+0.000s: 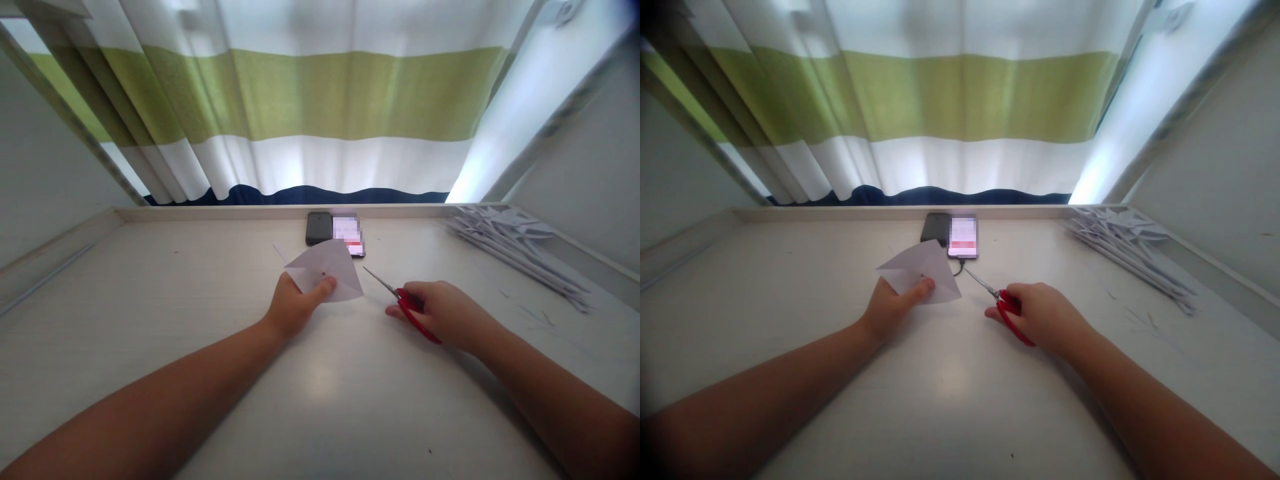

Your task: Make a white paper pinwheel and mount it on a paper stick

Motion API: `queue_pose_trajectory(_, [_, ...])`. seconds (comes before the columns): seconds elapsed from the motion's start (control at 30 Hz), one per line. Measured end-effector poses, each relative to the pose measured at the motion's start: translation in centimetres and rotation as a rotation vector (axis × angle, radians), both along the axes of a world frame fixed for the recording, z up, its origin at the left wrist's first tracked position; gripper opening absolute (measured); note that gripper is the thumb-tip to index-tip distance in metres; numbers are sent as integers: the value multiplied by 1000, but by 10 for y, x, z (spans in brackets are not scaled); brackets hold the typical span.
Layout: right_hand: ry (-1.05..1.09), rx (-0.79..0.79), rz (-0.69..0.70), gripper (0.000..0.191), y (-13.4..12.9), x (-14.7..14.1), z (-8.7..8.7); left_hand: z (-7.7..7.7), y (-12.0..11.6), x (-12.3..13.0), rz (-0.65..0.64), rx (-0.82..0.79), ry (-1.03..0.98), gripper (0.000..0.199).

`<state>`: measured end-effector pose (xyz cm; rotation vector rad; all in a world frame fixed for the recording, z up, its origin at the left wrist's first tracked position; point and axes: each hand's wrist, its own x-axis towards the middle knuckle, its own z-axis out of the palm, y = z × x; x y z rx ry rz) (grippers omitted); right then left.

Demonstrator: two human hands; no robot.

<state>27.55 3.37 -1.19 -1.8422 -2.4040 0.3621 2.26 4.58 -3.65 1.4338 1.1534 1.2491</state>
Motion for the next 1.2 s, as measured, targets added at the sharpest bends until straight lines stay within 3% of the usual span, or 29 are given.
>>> queue_pose_trajectory(0.4, [44, 20, -23, 37, 4, 6, -1, -8, 9, 0, 18, -142, -288, 24])
queue_pose_trajectory(1.0, [160, -52, -51, 34, 1, 5, 0, -4, 8, -2, 40, -131, -82, 33])
queue_pose_trajectory(1.2, [164, -26, -3, 42, -7, 0, 2, -5, 8, -2, 5, -151, -55, 35])
